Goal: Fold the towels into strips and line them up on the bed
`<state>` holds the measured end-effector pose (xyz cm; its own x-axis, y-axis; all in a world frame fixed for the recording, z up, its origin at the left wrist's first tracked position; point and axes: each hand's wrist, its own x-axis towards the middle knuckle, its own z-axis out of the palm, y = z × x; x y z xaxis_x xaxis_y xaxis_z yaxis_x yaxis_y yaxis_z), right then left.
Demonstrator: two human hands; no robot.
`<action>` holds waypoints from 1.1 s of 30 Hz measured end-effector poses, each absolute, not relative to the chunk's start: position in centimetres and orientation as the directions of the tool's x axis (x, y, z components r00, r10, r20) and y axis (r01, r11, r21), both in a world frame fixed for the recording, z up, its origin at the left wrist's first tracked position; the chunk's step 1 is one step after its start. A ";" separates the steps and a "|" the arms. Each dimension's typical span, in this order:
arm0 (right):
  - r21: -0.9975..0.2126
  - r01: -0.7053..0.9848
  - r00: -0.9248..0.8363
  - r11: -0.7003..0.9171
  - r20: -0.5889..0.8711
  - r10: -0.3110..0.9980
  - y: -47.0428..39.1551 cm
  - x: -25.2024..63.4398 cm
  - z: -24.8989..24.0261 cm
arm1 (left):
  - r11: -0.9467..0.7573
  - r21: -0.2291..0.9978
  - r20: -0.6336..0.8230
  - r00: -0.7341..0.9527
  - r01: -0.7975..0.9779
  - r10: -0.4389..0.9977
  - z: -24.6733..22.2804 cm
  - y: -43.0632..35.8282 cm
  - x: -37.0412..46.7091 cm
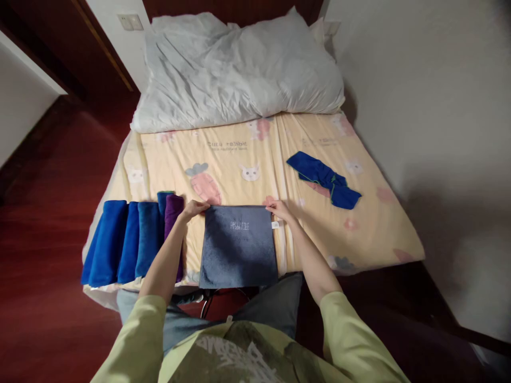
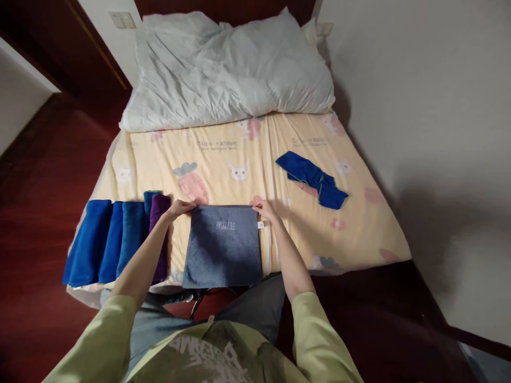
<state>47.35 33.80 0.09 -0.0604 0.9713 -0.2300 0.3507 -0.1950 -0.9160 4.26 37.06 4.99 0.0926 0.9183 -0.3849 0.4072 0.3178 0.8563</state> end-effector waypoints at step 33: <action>-0.342 0.888 -0.259 0.308 0.181 0.949 32.8 35.3 3.1 | -0.381 0.310 0.205 0.330 0.871 0.921 2.5 35.7 13.3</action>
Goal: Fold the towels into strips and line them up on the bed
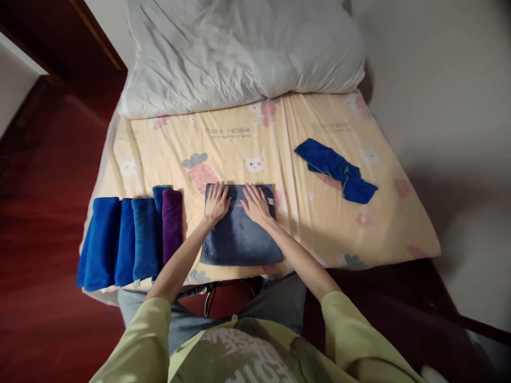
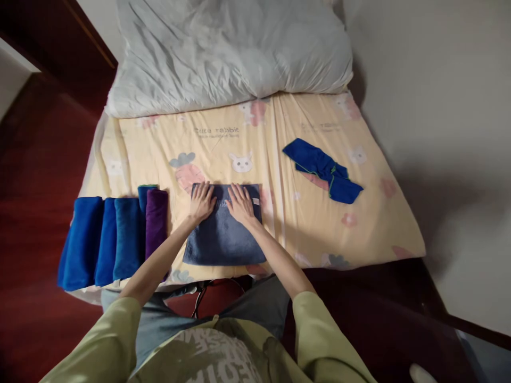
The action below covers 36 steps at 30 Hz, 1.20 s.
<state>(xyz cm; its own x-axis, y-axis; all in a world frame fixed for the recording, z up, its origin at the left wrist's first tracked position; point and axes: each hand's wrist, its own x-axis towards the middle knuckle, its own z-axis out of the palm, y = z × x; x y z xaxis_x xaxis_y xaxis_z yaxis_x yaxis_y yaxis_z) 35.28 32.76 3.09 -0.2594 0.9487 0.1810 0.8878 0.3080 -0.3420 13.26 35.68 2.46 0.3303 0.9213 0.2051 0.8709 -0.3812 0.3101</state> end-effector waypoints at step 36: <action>-0.392 0.752 -0.538 0.529 0.099 0.837 9.0 39.4 2.2 | -0.609 0.344 0.041 0.637 0.714 0.770 2.5 10.7 8.1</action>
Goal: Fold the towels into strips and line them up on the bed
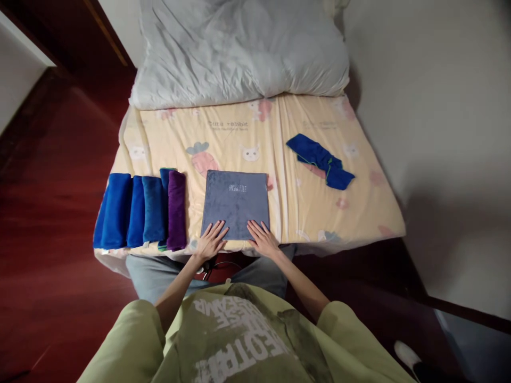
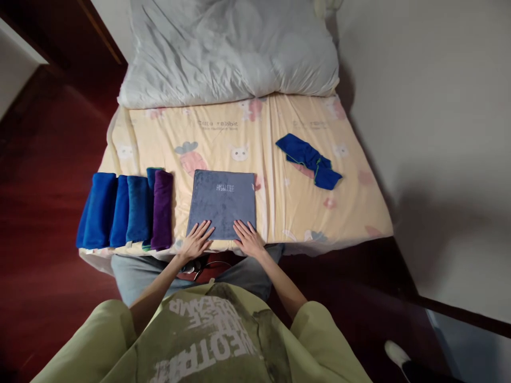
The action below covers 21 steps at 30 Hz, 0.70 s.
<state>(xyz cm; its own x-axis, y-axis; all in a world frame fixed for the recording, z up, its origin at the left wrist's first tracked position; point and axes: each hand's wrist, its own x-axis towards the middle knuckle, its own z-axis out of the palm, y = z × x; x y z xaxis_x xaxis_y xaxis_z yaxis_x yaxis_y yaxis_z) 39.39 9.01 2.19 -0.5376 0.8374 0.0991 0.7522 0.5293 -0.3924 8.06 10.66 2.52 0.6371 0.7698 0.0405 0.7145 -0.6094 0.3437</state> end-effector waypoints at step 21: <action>-0.530 0.752 -0.305 0.393 0.250 0.919 7.9 42.5 0.4 | -0.421 0.560 0.183 0.389 0.713 0.903 0.3 10.7 3.6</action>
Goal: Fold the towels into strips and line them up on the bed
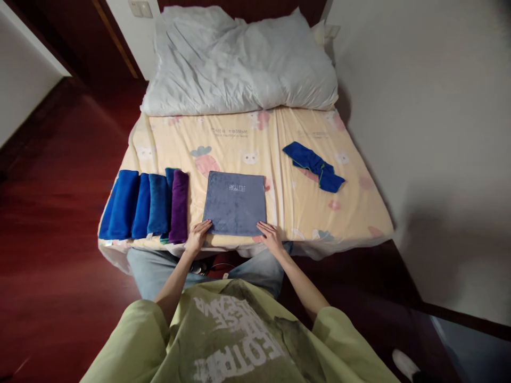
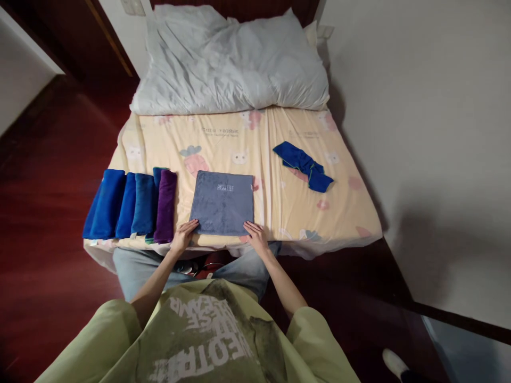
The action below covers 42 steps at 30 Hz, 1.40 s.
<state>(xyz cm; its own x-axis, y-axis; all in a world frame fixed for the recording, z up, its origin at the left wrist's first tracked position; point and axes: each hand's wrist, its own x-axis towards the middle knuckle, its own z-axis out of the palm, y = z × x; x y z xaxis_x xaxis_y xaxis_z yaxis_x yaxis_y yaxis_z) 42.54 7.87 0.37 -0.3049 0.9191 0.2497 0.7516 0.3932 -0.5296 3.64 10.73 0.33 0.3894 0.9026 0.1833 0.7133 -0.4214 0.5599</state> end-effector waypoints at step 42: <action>-0.903 0.420 0.193 -0.086 -0.003 0.981 9.5 45.4 -1.8 | 0.007 0.791 0.074 -0.106 0.612 0.992 1.5 11.2 4.9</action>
<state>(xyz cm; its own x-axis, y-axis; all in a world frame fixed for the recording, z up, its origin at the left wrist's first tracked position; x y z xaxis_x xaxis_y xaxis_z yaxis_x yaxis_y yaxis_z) 45.38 9.46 -1.76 0.1934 0.9811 -0.0029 0.4203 -0.0856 -0.9033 4.87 11.24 1.53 -0.1055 0.9917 0.0735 0.6123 0.0066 0.7906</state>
